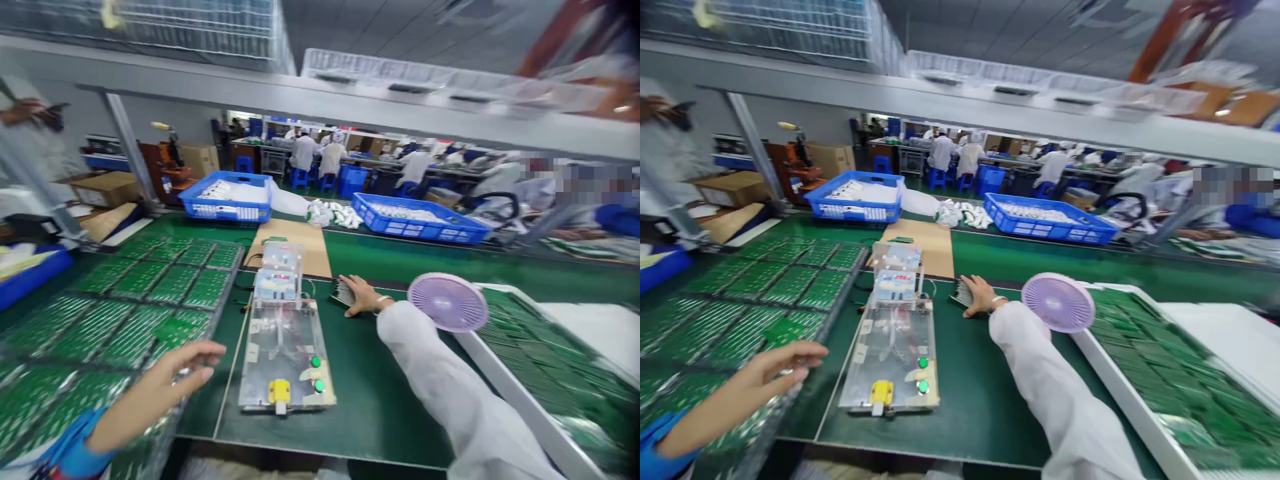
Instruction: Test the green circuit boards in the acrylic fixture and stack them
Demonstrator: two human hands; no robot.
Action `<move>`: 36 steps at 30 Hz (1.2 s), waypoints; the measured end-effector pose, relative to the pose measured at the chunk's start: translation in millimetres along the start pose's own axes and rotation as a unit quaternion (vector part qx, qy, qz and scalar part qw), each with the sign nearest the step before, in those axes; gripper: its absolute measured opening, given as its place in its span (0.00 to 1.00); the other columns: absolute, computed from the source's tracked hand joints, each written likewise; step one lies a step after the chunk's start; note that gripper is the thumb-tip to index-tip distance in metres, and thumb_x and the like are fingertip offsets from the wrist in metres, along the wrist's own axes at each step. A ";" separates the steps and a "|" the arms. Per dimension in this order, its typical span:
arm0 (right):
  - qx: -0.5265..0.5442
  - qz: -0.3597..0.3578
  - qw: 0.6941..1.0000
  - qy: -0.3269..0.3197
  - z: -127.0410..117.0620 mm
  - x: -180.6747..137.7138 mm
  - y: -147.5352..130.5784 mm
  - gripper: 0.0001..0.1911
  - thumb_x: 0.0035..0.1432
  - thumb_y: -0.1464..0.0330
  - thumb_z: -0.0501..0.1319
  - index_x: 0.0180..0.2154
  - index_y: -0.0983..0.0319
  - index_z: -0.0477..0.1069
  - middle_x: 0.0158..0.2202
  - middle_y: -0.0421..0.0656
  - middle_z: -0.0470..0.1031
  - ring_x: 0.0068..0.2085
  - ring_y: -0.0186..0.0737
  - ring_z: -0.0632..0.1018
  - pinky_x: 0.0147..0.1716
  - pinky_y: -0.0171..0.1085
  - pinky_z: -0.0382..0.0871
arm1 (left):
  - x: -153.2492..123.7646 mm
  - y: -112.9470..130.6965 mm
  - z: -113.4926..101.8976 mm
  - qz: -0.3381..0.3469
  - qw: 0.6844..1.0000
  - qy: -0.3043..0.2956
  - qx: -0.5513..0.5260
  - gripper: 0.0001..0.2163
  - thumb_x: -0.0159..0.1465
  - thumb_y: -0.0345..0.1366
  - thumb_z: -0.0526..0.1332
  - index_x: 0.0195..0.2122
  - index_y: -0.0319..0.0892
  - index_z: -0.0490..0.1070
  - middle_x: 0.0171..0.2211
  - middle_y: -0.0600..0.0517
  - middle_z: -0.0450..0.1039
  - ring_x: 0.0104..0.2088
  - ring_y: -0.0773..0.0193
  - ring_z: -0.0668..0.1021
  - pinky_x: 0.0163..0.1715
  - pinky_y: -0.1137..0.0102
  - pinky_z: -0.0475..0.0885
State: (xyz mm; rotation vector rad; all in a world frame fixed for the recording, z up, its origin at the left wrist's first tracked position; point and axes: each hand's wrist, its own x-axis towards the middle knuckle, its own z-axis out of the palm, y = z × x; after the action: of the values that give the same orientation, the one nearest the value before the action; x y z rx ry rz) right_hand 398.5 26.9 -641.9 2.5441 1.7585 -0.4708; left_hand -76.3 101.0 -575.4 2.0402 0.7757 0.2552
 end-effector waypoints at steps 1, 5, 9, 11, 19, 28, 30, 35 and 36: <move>-0.003 -0.002 1.000 0.003 1.6 0.3 0.1 0.64 0.27 0.56 0.70 0.63 0.63 0.39 0.64 0.58 0.39 0.64 0.60 0.43 0.58 0.55 0.44 | -2.0 0.4 -10.1 -0.005 1.000 0.029 -0.005 0.17 0.61 0.48 0.54 0.47 0.48 0.69 0.47 0.51 0.72 0.46 0.57 0.74 0.43 0.68 0.73; -0.012 -0.008 1.000 0.011 9.7 2.7 2.9 0.61 0.31 0.55 0.67 0.63 0.63 0.39 0.64 0.58 0.39 0.63 0.61 0.43 0.57 0.57 0.45 | -12.3 -20.9 -51.7 -0.035 0.981 0.189 0.023 0.19 0.59 0.50 0.56 0.44 0.43 0.71 0.45 0.49 0.74 0.46 0.53 0.74 0.44 0.65 0.72; -0.019 -0.003 1.000 0.021 16.2 2.7 4.5 0.60 0.31 0.53 0.66 0.63 0.61 0.40 0.64 0.57 0.39 0.63 0.63 0.42 0.56 0.59 0.44 | -22.6 -58.2 -78.4 -0.077 0.960 0.264 0.053 0.19 0.57 0.50 0.57 0.43 0.42 0.71 0.45 0.47 0.73 0.47 0.51 0.74 0.44 0.63 0.73; -0.024 0.001 1.000 0.021 17.8 2.2 4.5 0.60 0.31 0.52 0.65 0.63 0.60 0.40 0.64 0.56 0.39 0.63 0.62 0.41 0.56 0.59 0.45 | -23.7 -70.3 -83.1 -0.085 0.957 0.271 0.056 0.20 0.57 0.50 0.57 0.43 0.40 0.71 0.45 0.45 0.74 0.46 0.51 0.74 0.43 0.63 0.73; -0.046 0.001 0.998 0.048 24.9 -0.8 2.7 0.59 0.30 0.50 0.66 0.62 0.57 0.43 0.65 0.53 0.40 0.63 0.62 0.41 0.57 0.57 0.45 | 2.4 -89.0 -69.8 0.051 0.962 0.118 0.242 0.20 0.63 0.46 0.53 0.55 0.48 0.63 0.59 0.50 0.59 0.59 0.51 0.59 0.54 0.55 0.60; -0.063 0.009 0.995 0.079 31.0 -16.2 -4.3 0.59 0.30 0.48 0.66 0.62 0.58 0.45 0.65 0.54 0.37 0.64 0.59 0.40 0.58 0.54 0.43 | 15.4 -103.9 -63.5 0.131 0.909 0.082 0.387 0.18 0.67 0.41 0.46 0.52 0.42 0.67 0.53 0.47 0.67 0.55 0.55 0.66 0.53 0.58 0.63; -0.056 0.010 0.994 0.093 29.1 -21.8 -7.7 0.58 0.31 0.49 0.67 0.61 0.59 0.47 0.65 0.54 0.38 0.64 0.59 0.41 0.58 0.54 0.43 | 14.0 -101.4 -61.9 0.159 0.880 0.099 0.437 0.17 0.68 0.38 0.44 0.49 0.40 0.69 0.49 0.44 0.70 0.51 0.54 0.70 0.50 0.58 0.65; 0.050 -0.009 0.956 0.289 5.8 -60.7 -52.1 0.38 0.49 0.51 0.58 0.59 0.60 0.53 0.63 0.53 0.46 0.63 0.58 0.47 0.58 0.56 0.46 | 17.0 -73.9 -54.3 0.208 0.828 0.107 0.510 0.17 0.66 0.29 0.42 0.42 0.38 0.71 0.38 0.44 0.75 0.40 0.56 0.75 0.43 0.60 0.68; 0.096 -0.040 0.935 0.338 -0.5 -71.9 -69.6 0.32 0.54 0.53 0.54 0.58 0.59 0.56 0.61 0.51 0.51 0.62 0.55 0.52 0.57 0.55 0.48 | 19.6 -63.1 -49.0 0.224 0.821 0.115 0.512 0.17 0.67 0.29 0.42 0.42 0.38 0.71 0.37 0.44 0.75 0.38 0.56 0.76 0.41 0.61 0.69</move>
State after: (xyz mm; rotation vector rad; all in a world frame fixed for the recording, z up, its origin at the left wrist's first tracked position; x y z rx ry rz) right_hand 311.7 -13.0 -612.3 3.0179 2.0894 0.3059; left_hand -110.3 171.3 -601.5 3.2802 0.6034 0.4089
